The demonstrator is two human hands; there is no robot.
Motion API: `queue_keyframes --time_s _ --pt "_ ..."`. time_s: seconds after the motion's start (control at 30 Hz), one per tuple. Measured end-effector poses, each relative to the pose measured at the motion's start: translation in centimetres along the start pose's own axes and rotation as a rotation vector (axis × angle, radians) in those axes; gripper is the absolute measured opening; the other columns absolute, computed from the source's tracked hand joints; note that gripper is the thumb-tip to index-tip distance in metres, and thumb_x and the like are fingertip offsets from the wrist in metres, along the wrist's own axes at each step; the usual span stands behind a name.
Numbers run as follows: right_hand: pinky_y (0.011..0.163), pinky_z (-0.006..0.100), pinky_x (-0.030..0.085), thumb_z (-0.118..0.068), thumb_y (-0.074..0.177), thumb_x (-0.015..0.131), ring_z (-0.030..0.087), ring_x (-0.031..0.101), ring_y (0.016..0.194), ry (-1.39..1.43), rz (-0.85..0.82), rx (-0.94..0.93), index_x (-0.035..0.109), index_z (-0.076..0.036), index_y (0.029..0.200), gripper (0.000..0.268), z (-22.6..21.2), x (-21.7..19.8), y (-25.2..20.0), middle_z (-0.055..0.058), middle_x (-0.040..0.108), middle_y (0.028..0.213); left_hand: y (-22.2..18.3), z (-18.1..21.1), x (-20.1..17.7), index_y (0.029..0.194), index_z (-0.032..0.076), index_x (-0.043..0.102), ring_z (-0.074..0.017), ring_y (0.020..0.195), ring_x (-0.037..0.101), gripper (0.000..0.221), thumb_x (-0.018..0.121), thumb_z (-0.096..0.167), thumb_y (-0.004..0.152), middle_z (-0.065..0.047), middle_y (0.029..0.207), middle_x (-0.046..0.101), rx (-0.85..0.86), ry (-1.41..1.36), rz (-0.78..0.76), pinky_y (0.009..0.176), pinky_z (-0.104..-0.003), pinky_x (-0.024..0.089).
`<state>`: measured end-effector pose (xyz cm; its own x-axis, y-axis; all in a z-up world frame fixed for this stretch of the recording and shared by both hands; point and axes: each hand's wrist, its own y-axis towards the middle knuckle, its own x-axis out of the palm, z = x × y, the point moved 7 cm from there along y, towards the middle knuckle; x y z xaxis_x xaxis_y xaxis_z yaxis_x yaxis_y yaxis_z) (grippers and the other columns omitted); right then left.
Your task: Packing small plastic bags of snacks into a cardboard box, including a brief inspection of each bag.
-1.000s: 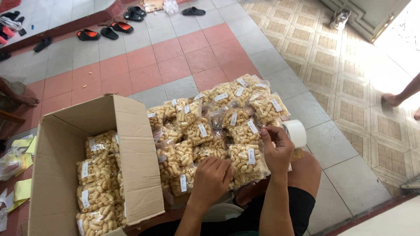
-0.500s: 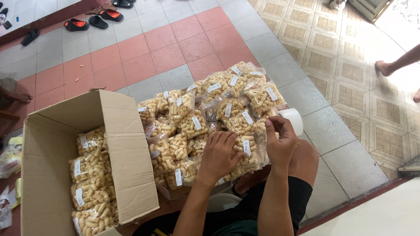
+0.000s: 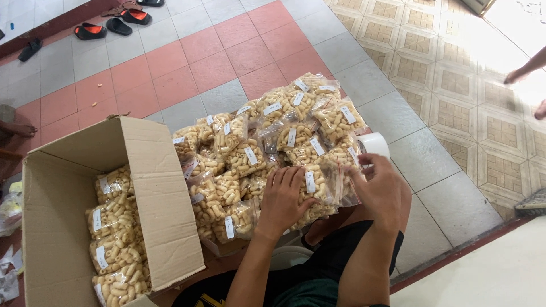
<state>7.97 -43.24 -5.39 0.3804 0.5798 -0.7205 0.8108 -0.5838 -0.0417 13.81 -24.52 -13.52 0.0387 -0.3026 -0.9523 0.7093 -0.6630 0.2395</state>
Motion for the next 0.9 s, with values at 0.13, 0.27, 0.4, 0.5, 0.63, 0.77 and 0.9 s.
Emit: queue_keyframes --time_s 0.13,0.27,0.4,0.5,0.63,0.77,0.9 --pt "0.075 0.043 0.056 -0.037 0.075 0.081 0.034 0.072 0.087 0.081 -0.171 -0.113 0.067 -0.005 0.114 0.052 2.3 4.2 1.3 0.018 0.071 0.103 -0.1 0.0 -0.3 0.137 0.006 0.046 -0.0316 0.124 0.048 0.076 0.071 0.053 0.084 -0.014 0.128 0.052 -0.017 -0.012 0.025 0.108 -0.050 0.035" --pt "0.072 0.040 0.057 -0.036 0.075 0.082 0.029 0.072 0.086 0.040 -0.203 -0.131 0.066 -0.005 0.111 0.050 2.2 4.9 1.6 0.014 0.066 0.101 -0.4 -1.0 -0.1 0.136 0.005 0.048 -0.0317 0.123 0.050 0.070 0.069 0.051 0.087 -0.015 0.125 0.054 -0.052 -0.012 0.101 0.107 -0.048 0.038" --pt "0.072 0.040 0.056 -0.042 0.078 0.079 0.026 0.072 0.086 -0.008 -0.200 -0.114 0.066 -0.008 0.112 0.050 2.4 5.3 1.7 0.011 0.065 0.101 -0.4 -1.7 -2.2 0.134 0.002 0.048 -0.0346 0.123 0.052 0.061 0.067 0.041 0.092 -0.017 0.124 0.053 -0.129 -0.063 0.225 0.104 -0.047 0.042" --pt "0.074 0.040 0.055 -0.048 0.082 0.075 0.026 0.070 0.090 -0.047 -0.195 -0.082 0.063 -0.008 0.117 0.054 1.6 4.8 1.3 0.010 0.062 0.103 -0.3 -2.6 -3.7 0.134 0.000 0.049 -0.0356 0.120 0.053 0.063 0.067 0.043 0.091 -0.020 0.121 0.056 -0.242 -0.165 0.302 0.104 -0.048 0.044" --pt "0.074 0.040 0.055 -0.042 0.081 0.077 0.028 0.070 0.089 -0.090 -0.268 -0.128 0.064 -0.006 0.117 0.053 0.1 4.5 0.8 0.014 0.062 0.102 -1.0 -4.2 -4.5 0.134 -0.002 0.048 -0.0364 0.117 0.055 0.063 0.071 0.036 0.089 -0.020 0.120 0.057 -0.294 -0.196 0.388 0.103 -0.048 0.045" --pt "0.082 0.045 0.054 -0.022 0.073 0.082 0.034 0.065 0.097 -0.158 -0.500 -0.364 0.062 -0.014 0.125 0.056 -0.8 7.3 -0.2 0.013 0.054 0.105 -1.7 -4.9 -6.4 0.136 0.001 0.046 -0.0347 0.119 0.054 0.062 0.070 0.035 0.091 -0.017 0.123 0.054 -0.346 -0.292 0.442 0.101 -0.048 0.047" --pt "0.080 0.044 0.053 -0.024 0.077 0.078 0.031 0.065 0.093 -0.055 -0.402 -0.497 0.062 -0.014 0.122 0.049 -1.7 8.4 -0.4 0.011 0.054 0.099 -2.5 -4.9 -7.3 0.137 0.002 0.044 -0.0350 0.122 0.052 0.060 0.071 0.032 0.091 -0.015 0.125 0.051 -0.365 -0.367 0.494 0.101 -0.052 0.049"
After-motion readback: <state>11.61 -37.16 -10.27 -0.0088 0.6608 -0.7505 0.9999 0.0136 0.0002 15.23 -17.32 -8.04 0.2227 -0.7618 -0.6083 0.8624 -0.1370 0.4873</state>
